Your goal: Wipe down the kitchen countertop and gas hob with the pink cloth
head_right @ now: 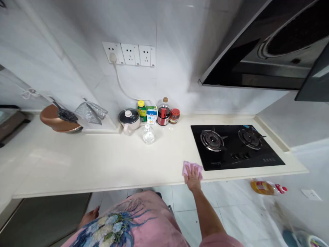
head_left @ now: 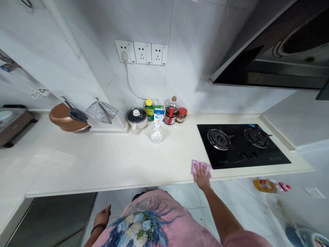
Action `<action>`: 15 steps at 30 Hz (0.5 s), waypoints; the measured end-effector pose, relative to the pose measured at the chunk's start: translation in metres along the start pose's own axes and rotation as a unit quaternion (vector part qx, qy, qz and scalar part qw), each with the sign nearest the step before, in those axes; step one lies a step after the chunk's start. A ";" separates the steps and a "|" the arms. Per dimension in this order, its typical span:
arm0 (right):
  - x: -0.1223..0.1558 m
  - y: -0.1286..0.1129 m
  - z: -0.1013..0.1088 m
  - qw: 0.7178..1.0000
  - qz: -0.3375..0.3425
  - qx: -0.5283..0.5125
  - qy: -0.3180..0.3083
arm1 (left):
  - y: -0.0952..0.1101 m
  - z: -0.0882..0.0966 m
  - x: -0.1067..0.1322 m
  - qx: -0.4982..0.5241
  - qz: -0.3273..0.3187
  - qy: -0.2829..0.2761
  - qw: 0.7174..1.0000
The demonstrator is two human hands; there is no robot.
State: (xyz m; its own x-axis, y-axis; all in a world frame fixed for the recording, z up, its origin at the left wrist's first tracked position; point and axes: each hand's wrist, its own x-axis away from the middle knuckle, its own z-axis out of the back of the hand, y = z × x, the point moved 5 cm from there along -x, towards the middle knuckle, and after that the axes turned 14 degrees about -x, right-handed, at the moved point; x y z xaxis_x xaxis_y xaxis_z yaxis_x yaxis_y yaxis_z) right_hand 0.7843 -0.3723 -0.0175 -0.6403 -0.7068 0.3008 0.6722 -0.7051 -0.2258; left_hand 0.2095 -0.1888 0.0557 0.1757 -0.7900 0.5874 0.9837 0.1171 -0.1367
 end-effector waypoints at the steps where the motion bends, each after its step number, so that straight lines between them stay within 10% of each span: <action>1: -0.003 0.023 0.005 1.000 -0.016 0.000 0.013 | 0.006 -0.006 -0.003 0.017 -0.008 -0.020 1.000; 6: -0.014 0.071 0.005 0.999 -0.002 -0.007 0.049 | 0.016 -0.032 -0.001 0.085 -0.022 -0.042 0.995; 15: -0.010 0.043 -0.024 0.996 0.007 -0.032 0.085 | -0.053 -0.067 0.037 0.059 0.090 -0.014 0.994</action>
State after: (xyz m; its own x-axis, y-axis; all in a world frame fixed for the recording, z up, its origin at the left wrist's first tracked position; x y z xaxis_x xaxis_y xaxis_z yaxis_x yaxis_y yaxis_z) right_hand 0.8110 -0.3966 -0.0524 -0.6884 -0.7124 0.1363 0.6602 -0.6933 -0.2889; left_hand 0.1608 -0.2646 0.0311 0.3488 -0.7324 0.5848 0.9336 0.3259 -0.1486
